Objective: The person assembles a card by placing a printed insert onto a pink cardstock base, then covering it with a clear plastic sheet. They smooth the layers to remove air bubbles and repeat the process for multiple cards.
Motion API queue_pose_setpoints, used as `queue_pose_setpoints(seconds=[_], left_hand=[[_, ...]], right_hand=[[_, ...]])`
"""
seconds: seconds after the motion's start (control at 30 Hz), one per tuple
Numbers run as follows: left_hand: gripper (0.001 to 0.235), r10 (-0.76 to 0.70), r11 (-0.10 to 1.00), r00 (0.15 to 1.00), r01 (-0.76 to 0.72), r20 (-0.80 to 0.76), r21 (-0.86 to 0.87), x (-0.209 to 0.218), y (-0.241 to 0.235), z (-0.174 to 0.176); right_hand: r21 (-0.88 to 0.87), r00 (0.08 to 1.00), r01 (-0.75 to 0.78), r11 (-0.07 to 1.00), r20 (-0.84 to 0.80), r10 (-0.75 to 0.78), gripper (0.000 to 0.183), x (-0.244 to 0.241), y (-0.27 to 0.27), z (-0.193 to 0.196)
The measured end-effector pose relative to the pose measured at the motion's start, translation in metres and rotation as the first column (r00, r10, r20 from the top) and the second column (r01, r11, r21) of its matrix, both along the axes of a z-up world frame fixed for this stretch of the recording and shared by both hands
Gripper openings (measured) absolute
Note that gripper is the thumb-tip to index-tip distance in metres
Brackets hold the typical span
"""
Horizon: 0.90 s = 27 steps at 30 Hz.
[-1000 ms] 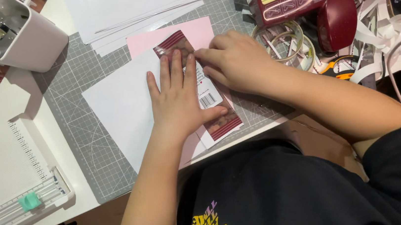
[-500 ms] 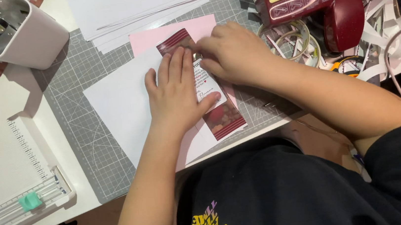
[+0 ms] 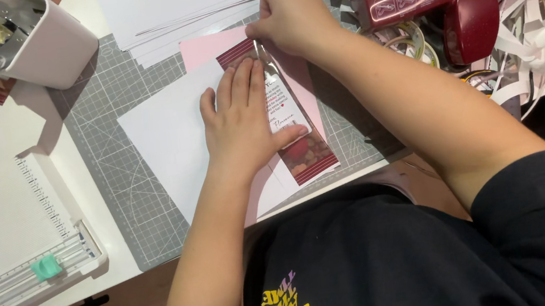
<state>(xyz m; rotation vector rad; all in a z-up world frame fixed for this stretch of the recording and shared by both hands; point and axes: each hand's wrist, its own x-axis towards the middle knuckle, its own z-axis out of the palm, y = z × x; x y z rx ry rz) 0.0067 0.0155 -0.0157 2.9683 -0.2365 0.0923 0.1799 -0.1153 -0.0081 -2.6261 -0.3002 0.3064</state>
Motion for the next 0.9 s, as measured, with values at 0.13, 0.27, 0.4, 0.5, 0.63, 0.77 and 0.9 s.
queue_pose_setpoints(seconds=[0.13, 0.27, 0.4, 0.5, 0.63, 0.77, 0.9], left_hand=[[0.135, 0.008, 1.000, 1.000, -0.008, -0.022, 0.008, 0.001, -0.001, 0.000], [0.135, 0.008, 1.000, 1.000, -0.008, -0.024, 0.000, 0.000, -0.001, -0.004], [0.136, 0.004, 1.000, 0.999, -0.003, -0.054, 0.028, 0.000, -0.002, -0.005], [0.134, 0.009, 1.000, 0.997, -0.008, -0.082, 0.009, 0.000, -0.002, -0.001], [0.135, 0.011, 1.000, 0.997, -0.009, -0.073, 0.021, 0.001, -0.002, -0.002], [0.134, 0.010, 1.000, 0.993, -0.008, -0.120, 0.016, 0.001, -0.002, 0.000], [0.134, 0.019, 1.000, 0.992, -0.017, -0.123, 0.018, 0.001, -0.003, 0.001]], right_hand=[[-0.097, 0.994, -0.095, 0.991, -0.062, 0.089, 0.044, -0.010, -0.009, 0.012], [-0.183, 0.965, -0.170, 0.968, -0.228, 0.127, 0.038, -0.035, -0.020, 0.032], [-0.235, 0.956, -0.243, 0.941, -0.223, 0.191, 0.039, -0.052, -0.030, 0.041], [-0.309, 0.936, -0.297, 0.903, -0.281, 0.211, 0.035, -0.063, -0.035, 0.049], [-0.326, 0.900, -0.358, 0.875, -0.370, 0.231, 0.033, -0.080, -0.039, 0.065], [-0.356, 0.871, -0.405, 0.842, -0.431, 0.236, 0.031, -0.094, -0.045, 0.070], [-0.379, 0.844, -0.480, 0.792, -0.445, 0.299, 0.031, -0.103, -0.050, 0.071]])
